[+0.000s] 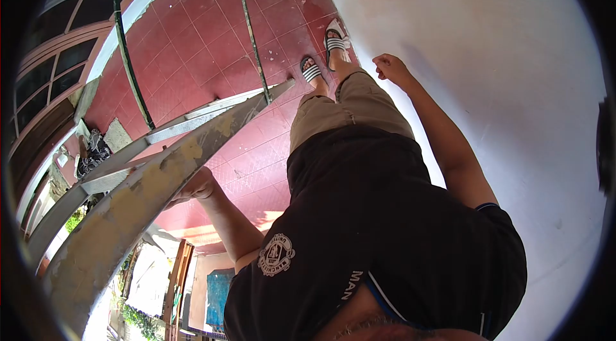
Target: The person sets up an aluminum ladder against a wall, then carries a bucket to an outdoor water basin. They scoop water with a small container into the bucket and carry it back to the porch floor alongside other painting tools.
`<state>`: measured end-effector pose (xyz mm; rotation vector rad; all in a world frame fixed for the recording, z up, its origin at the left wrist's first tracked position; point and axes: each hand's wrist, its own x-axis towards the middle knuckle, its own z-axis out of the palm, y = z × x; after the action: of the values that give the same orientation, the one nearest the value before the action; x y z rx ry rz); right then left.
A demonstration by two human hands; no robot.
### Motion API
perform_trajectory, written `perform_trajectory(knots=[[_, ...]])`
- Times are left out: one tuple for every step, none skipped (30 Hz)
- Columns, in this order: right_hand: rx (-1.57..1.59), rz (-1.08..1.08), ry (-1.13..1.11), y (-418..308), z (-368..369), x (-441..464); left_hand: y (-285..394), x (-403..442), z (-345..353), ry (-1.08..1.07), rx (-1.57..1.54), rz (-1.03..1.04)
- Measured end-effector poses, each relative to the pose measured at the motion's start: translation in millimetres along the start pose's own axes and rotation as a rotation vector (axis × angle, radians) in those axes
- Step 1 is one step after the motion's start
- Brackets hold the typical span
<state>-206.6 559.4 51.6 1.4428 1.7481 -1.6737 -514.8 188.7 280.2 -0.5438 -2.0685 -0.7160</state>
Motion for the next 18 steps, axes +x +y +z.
perform_trajectory(knots=[[-0.002, -0.002, 0.002, 1.0, -0.2, -2.4, -1.6, 0.3, 1.1, -0.018, 0.008, -0.008], [0.011, 0.011, -0.010, 5.6, 1.1, -3.9, -3.2, -0.6, 0.2, -0.042, -0.017, -0.018], [0.026, 0.030, -0.023, 11.1, 3.2, -5.1, -4.1, -1.1, -1.9, -0.061, -0.040, -0.031], [0.007, 0.044, -0.028, 16.2, 5.2, -3.7, -5.2, -1.4, -2.4, -0.079, -0.068, -0.050], [0.012, 0.053, -0.027, 17.2, 7.4, -2.4, -5.3, -2.9, -2.7, -0.095, -0.090, -0.066], [0.025, 0.045, -0.039, 18.6, 10.1, -1.5, -6.6, -3.9, -3.9, -0.110, -0.107, -0.084], [0.037, 0.038, -0.050, 20.4, 13.2, -2.2, -7.7, -5.4, -4.9, -0.124, -0.118, -0.098], [0.027, 0.023, -0.060, 20.3, 16.4, -0.5, -7.9, -7.1, -6.1, -0.135, -0.128, -0.111], [0.026, 0.030, -0.059, 19.7, 19.2, -0.4, -7.8, -8.1, -6.9, -0.143, -0.133, -0.122], [-0.001, 0.010, -0.067, 18.3, 22.3, 0.0, -7.9, -8.3, -7.9, -0.151, -0.136, -0.131], [-0.029, -0.011, -0.075, 12.4, 25.9, -1.1, -7.3, -8.7, -8.3, -0.158, -0.139, -0.137], [-0.042, -0.012, -0.094, 5.8, 27.8, -4.0, -6.7, -9.0, -9.0, -0.163, -0.137, -0.142], [-0.050, -0.010, -0.097, -0.5, 30.2, -7.3, -5.1, -8.7, -10.1, -0.168, -0.133, -0.146], [-0.063, -0.018, -0.104, -4.9, 31.1, -8.5, -4.1, -8.4, -10.8, -0.166, -0.130, -0.152], [-0.076, -0.030, -0.111, -10.5, 30.6, -9.5, -3.2, -7.5, -11.4, -0.165, -0.127, -0.157], [-0.073, -0.026, -0.148, -16.4, 28.9, -11.0, -2.7, -7.0, -11.6, -0.163, -0.128, -0.162], [-0.082, -0.036, -0.150, -18.7, 27.0, -8.2, -1.7, -6.4, -11.1, -0.161, -0.130, -0.167], [-0.154, -0.042, -0.141, -20.4, 24.8, -5.8, 0.4, -5.5, -10.2, -0.161, -0.135, -0.171]])
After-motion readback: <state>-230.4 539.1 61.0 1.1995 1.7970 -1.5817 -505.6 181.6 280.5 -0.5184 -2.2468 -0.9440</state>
